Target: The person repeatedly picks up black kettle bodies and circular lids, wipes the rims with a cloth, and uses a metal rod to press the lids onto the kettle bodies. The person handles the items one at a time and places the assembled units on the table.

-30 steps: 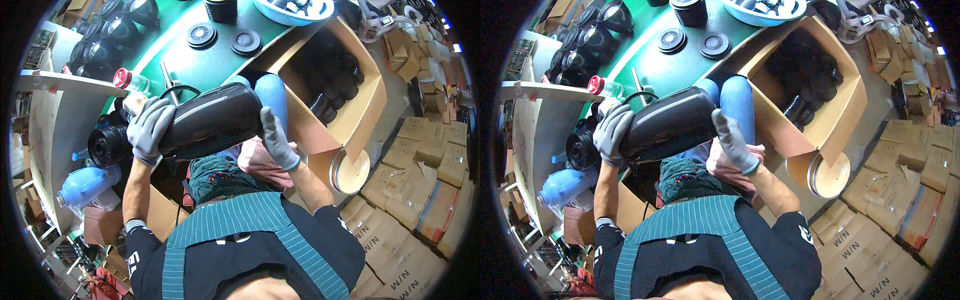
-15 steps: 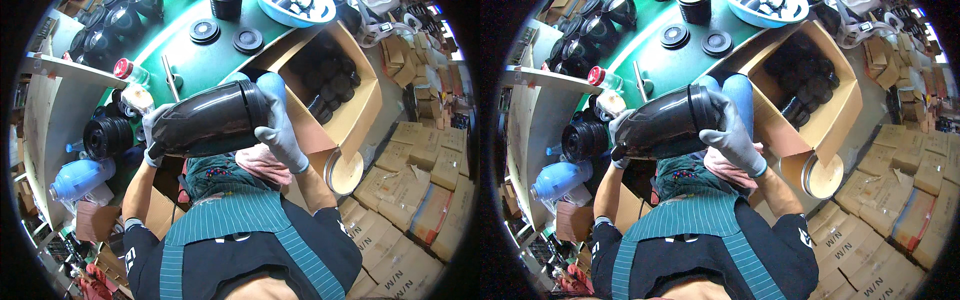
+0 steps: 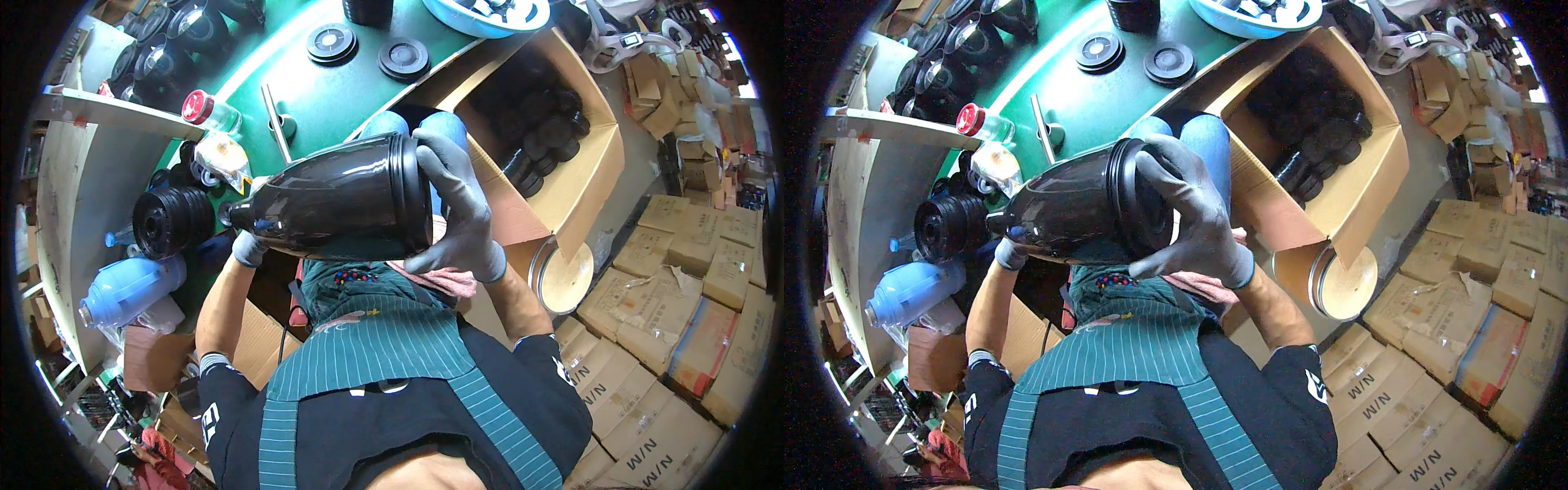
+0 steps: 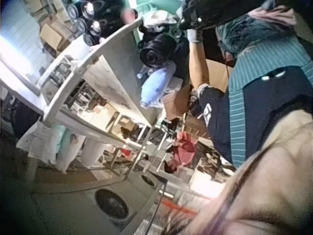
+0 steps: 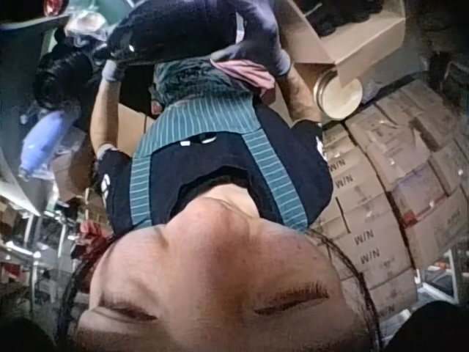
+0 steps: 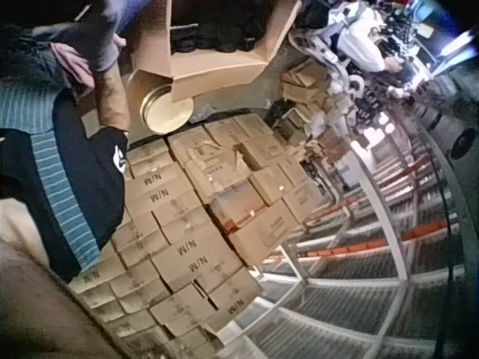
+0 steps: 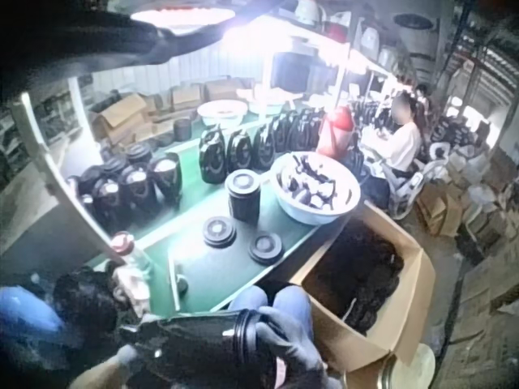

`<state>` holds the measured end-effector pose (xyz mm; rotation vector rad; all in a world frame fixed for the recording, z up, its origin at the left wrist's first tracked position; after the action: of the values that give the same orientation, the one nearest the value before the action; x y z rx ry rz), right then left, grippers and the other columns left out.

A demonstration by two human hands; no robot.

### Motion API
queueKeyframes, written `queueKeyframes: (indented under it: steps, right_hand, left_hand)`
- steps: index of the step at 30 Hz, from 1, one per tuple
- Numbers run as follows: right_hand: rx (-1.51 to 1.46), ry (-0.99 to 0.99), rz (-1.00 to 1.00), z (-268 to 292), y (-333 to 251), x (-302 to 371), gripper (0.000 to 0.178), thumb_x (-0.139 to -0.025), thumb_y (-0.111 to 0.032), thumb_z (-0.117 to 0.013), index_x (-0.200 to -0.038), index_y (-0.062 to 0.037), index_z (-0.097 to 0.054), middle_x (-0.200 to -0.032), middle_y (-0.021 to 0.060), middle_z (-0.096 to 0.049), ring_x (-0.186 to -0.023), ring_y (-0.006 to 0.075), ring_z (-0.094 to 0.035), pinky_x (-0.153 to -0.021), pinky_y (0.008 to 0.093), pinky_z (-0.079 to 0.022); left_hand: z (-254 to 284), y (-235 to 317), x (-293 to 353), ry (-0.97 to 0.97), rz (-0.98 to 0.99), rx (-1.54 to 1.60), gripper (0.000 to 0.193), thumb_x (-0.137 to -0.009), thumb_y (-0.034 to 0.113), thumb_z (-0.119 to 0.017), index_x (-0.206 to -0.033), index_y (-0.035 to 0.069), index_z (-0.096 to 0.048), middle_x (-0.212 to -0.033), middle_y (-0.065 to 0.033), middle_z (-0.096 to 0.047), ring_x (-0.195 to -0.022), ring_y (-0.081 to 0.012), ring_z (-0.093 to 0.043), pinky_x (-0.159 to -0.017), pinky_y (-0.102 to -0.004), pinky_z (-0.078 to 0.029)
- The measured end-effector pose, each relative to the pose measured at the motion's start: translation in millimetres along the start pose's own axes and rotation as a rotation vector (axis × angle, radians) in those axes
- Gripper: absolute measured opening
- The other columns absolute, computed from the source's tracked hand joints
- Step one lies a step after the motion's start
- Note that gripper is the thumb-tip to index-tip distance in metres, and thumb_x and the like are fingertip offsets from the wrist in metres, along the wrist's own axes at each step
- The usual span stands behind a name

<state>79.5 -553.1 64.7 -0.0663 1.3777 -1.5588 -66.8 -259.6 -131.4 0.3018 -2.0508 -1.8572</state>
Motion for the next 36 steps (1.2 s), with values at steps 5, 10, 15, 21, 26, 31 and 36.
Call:
queueKeyframes:
  steps: [5,10,15,21,26,31,36]
  right_hand:
    - [0.065,-0.004,0.075,4,-2,-1,0.136,-0.05,-0.073,-0.098,-0.161,-0.0091,-0.052,-0.157,0.031,-0.046,-0.144,0.0506,-0.05,-0.118,0.0554,-0.041]
    - [0.08,0.019,0.068,7,8,3,0.138,-0.051,-0.072,-0.099,-0.162,-0.0071,-0.05,-0.158,0.0306,-0.046,-0.144,0.0506,-0.05,-0.119,0.0549,-0.041]
    - [-0.249,0.104,-0.176,7,46,12,0.13,-0.057,-0.064,-0.098,-0.159,0.0012,-0.051,-0.157,0.025,-0.049,-0.147,0.0422,-0.047,-0.124,0.0499,-0.035]
    - [-0.501,0.123,-0.492,-3,72,14,0.116,-0.084,-0.073,-0.08,-0.165,-0.0001,-0.041,-0.162,0.019,-0.049,-0.152,0.032,-0.046,-0.125,0.0408,-0.035]
    - [-0.716,0.155,-0.939,-36,115,52,0.094,-0.103,-0.079,-0.047,-0.15,0.0013,-0.057,-0.143,0.0119,-0.065,-0.134,0.0219,-0.057,-0.121,0.0338,-0.039]
    - [-0.681,-0.035,-1.15,-33,115,65,0.082,-0.111,-0.07,-0.041,-0.146,0.0017,-0.057,-0.142,0.0123,-0.062,-0.131,0.0208,-0.055,-0.121,0.0331,-0.038]
    - [-0.017,-0.095,-0.325,-6,46,25,0.104,-0.105,-0.068,-0.05,-0.173,0.0022,-0.013,-0.178,0.0268,-0.019,-0.166,0.0403,-0.018,-0.134,0.0447,-0.013]
  left_hand:
    - [-5,-6,-8,-0.037,0.053,0.028,0.033,-0.092,0.019,-0.074,-0.116,-0.004,-0.075,-0.103,-0.0102,-0.078,-0.094,-0.0217,-0.075,-0.09,-0.0346,-0.059]
    - [-5,-5,-15,-0.039,0.08,0.033,0.034,-0.091,0.019,-0.074,-0.116,-0.004,-0.075,-0.103,-0.0108,-0.078,-0.094,-0.0223,-0.075,-0.09,-0.0349,-0.059]
    - [6,18,-11,0.06,0.008,-0.038,0.034,-0.091,0.018,-0.075,-0.117,-0.004,-0.075,-0.103,-0.0114,-0.078,-0.094,-0.0228,-0.075,-0.091,-0.0352,-0.059]
    - [-54,151,-10,0.028,-0.461,-0.823,0.036,-0.087,0.016,-0.077,-0.119,-0.002,-0.076,-0.105,-0.0159,-0.078,-0.098,-0.0283,-0.077,-0.095,-0.0388,-0.06]
    - [-119,211,16,-0.22,-0.958,-1.293,0.042,-0.085,0.022,-0.078,-0.121,0.001,-0.076,-0.116,-0.0184,-0.077,-0.111,-0.0375,-0.076,-0.101,-0.0484,-0.061]
    - [-96,202,6,-0.125,-0.862,-1.071,0.039,-0.083,0.021,-0.078,-0.117,0.001,-0.076,-0.112,-0.017,-0.078,-0.106,-0.0374,-0.077,-0.095,-0.0433,-0.061]
    - [-35,110,-11,-0.028,-0.215,-0.582,0.035,-0.088,0.015,-0.073,-0.118,-0.004,-0.075,-0.101,-0.0091,-0.079,-0.092,-0.019,-0.074,-0.088,-0.0309,-0.057]
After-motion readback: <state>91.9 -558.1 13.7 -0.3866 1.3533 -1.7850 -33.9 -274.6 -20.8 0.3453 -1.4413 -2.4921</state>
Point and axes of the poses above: each hand's wrist, its own x-axis away from the middle knuckle, its own z-axis out of the back of the hand, y = z × x, the point moved 10 cm from there along -x, towards the middle knuckle
